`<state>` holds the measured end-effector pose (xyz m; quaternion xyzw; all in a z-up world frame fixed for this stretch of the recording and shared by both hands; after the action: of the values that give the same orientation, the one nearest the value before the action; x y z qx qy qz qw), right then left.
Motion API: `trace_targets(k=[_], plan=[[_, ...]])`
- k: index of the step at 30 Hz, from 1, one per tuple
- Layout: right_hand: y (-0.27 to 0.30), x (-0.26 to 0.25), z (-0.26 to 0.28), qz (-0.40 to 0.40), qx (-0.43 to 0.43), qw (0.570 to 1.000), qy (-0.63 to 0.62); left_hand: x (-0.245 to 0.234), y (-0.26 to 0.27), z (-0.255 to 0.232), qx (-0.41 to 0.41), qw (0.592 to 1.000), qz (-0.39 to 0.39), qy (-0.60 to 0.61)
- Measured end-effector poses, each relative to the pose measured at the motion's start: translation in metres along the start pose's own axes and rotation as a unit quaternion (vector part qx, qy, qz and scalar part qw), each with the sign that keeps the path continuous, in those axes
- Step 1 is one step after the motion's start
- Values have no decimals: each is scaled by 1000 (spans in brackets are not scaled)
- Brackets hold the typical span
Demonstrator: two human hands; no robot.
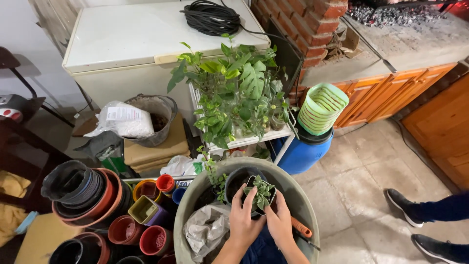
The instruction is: Repotting small succulent plants into individual plastic pots
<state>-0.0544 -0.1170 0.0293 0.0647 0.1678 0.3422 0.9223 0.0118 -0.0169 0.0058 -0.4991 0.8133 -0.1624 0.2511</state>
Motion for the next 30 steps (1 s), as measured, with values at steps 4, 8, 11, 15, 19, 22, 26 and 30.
trace_targets(k=[4,8,11,15,19,22,26,30], plan=[[-3,-2,-4,26,-34,999,27,-10,-5,-9,10,999,7,47],[-16,-18,-16,124,-78,987,-66,-25,-8,-4,56,997,-8,50],[-16,-33,-2,98,27,995,-10,-28,1,2,44,996,50,62],[-14,-36,25,115,-34,972,200,-27,5,2,61,993,93,35],[-13,-35,22,104,-52,950,289,-32,5,-2,72,992,98,27],[-17,-31,8,89,-40,948,302,-39,-2,-15,127,988,89,16],[-24,-43,14,154,-80,944,280,-44,4,-6,96,988,124,16],[-41,-70,26,294,-49,926,233,-51,8,-9,79,978,187,41]])
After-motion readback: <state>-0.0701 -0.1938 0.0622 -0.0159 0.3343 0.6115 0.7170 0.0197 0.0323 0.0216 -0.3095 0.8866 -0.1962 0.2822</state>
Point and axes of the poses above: each hand's wrist, its own y-axis away from the middle knuckle, its own x-axis out of the palm, z = x × y, the point moved 3 cm from there along -y, towards the middle knuckle, and after that the axes turned 12 degrees about y, right-handed, at the moved point
